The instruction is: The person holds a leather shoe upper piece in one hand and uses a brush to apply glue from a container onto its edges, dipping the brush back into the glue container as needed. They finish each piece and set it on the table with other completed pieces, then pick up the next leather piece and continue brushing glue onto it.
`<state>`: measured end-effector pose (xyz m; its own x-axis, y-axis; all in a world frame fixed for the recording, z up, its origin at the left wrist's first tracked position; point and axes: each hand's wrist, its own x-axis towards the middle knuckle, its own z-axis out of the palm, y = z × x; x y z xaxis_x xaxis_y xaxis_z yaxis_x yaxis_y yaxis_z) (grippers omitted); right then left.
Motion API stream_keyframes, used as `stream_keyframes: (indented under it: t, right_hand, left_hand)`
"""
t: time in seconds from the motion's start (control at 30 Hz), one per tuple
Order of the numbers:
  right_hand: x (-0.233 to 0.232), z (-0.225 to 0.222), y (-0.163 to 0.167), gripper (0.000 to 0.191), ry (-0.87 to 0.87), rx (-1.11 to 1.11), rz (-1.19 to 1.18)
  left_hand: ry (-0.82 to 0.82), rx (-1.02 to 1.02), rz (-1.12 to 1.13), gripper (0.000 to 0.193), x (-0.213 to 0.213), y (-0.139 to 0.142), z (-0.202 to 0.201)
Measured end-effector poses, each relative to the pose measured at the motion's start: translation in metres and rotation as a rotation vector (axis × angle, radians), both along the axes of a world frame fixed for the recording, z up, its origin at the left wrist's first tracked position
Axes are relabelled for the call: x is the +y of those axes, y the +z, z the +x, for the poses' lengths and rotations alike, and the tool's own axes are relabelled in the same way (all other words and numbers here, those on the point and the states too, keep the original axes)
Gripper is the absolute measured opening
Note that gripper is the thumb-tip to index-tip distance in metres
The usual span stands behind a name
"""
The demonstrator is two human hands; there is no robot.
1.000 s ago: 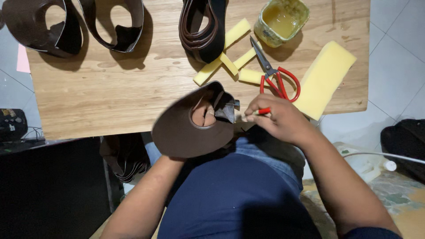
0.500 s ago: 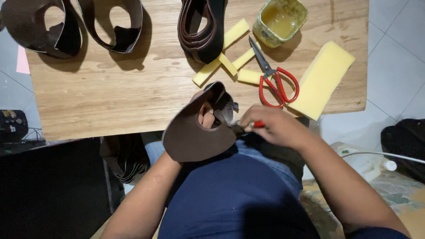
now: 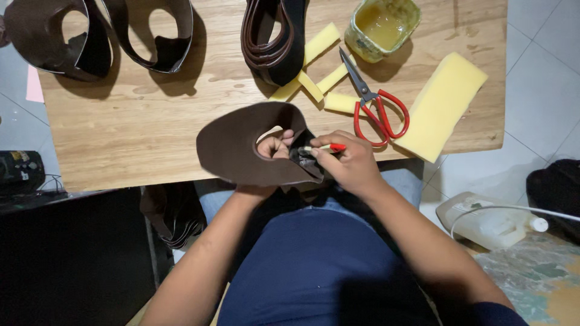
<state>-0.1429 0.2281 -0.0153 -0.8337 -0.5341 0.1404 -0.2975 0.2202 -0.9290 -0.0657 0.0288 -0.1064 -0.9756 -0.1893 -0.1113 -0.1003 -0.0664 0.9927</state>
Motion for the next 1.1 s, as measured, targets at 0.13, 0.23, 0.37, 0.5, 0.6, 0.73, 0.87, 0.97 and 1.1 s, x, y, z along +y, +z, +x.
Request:
stream_keyframes:
  t: [0.13,0.23,0.37,0.5,0.6,0.73,0.87,0.97,1.1]
  right_hand:
    - [-0.009,0.0,-0.005,0.017,-0.095,0.088,-0.037]
    - [-0.013,0.001,-0.008,0.016,-0.189,0.13,-0.054]
    - [-0.014,0.006,-0.013,0.017,-0.2,0.193,-0.068]
    - [-0.005,0.011,-0.009,0.019,-0.185,0.321,-0.051]
    - [0.005,0.009,0.0,0.023,-0.198,0.395,-0.117]
    - [0.023,0.0,0.011,0.019,-0.123,0.315,-0.082]
    - [0.032,-0.001,0.012,0.014,0.09,0.209,0.058]
    - [0.045,-0.001,0.016,0.01,0.084,0.053,-0.005]
    - [0.056,-0.001,0.027,0.012,-0.166,-0.102,-0.141]
  left_hand:
    - [-0.002,0.008,-0.408,0.018,-0.004,0.009,-0.005]
    - [-0.095,0.226,-0.786,0.009,-0.012,0.019,-0.008]
    - [-0.116,0.149,-0.878,0.013,-0.009,0.026,-0.017]
    - [-0.236,-0.025,-0.981,0.011,-0.006,0.028,-0.024]
    - [-0.066,-0.087,-0.474,0.017,-0.005,0.029,-0.022]
    - [-0.056,-0.065,-0.435,0.018,-0.002,0.032,-0.017]
    - [-0.144,-0.05,-0.768,0.012,-0.001,0.035,-0.017]
    - [-0.113,0.009,-0.761,0.009,-0.003,0.038,-0.015]
    - [-0.081,0.063,-0.077,0.02,-0.011,0.042,-0.008]
